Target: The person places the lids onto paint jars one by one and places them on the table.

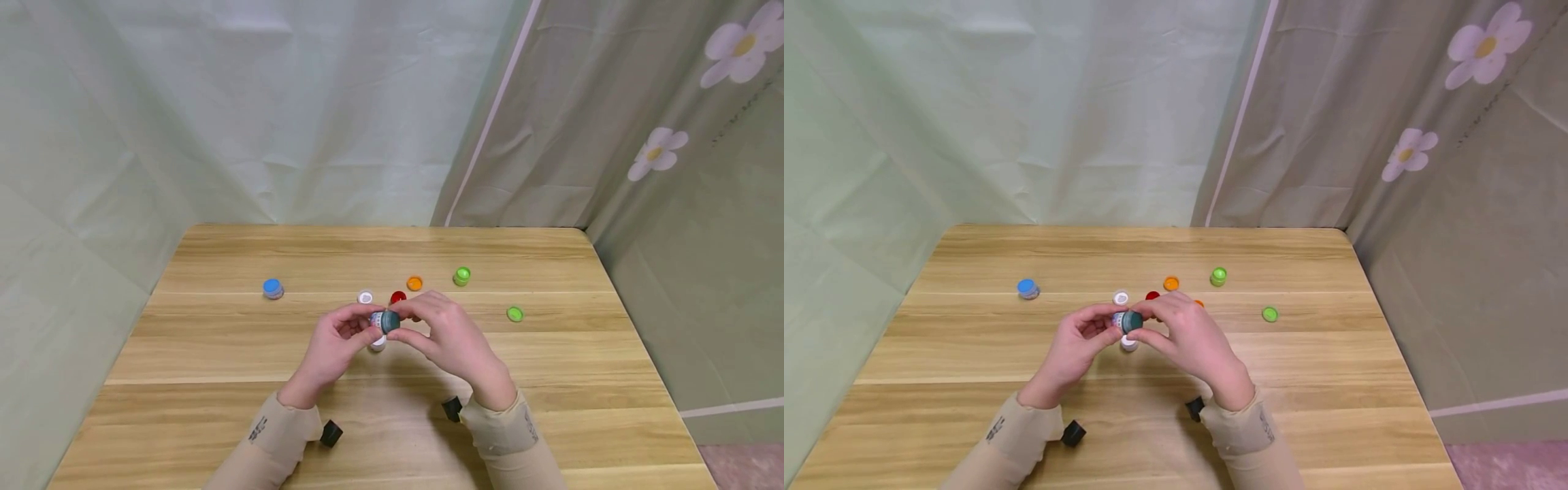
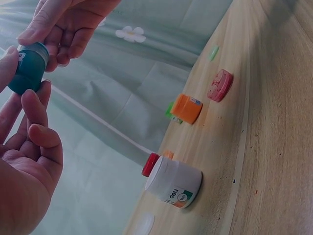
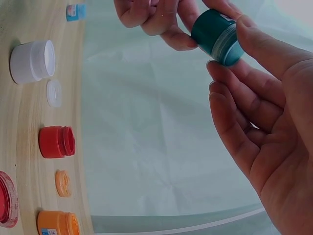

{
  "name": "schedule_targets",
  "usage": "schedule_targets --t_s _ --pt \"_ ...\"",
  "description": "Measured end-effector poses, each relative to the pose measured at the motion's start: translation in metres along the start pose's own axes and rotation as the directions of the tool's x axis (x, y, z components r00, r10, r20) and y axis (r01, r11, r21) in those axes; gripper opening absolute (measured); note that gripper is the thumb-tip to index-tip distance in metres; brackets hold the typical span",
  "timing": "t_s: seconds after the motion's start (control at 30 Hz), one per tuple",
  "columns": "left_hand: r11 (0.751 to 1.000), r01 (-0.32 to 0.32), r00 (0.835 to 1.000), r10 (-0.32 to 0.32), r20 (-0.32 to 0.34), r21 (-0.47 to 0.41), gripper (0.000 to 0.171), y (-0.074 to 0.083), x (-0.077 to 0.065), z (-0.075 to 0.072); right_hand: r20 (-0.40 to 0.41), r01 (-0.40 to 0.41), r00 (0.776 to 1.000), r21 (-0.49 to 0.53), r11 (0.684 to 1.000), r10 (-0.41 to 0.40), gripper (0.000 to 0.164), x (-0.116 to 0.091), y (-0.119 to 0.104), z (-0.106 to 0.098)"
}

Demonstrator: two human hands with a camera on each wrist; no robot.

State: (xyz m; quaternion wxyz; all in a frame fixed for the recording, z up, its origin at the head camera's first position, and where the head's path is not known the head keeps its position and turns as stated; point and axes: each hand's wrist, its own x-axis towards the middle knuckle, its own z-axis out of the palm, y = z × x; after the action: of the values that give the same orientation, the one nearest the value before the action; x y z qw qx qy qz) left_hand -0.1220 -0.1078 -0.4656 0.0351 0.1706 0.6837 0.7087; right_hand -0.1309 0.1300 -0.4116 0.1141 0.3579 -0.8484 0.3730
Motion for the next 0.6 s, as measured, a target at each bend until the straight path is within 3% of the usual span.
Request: schedule_targets --t_s 0.6 --pt "0.999 0.012 1.000 -0.012 -0.007 -0.033 0.034 -0.0012 0.0009 -0.0018 -0.021 0.038 0.999 -0.008 0.999 -0.038 0.039 0.0021 0.0006 0.0023"
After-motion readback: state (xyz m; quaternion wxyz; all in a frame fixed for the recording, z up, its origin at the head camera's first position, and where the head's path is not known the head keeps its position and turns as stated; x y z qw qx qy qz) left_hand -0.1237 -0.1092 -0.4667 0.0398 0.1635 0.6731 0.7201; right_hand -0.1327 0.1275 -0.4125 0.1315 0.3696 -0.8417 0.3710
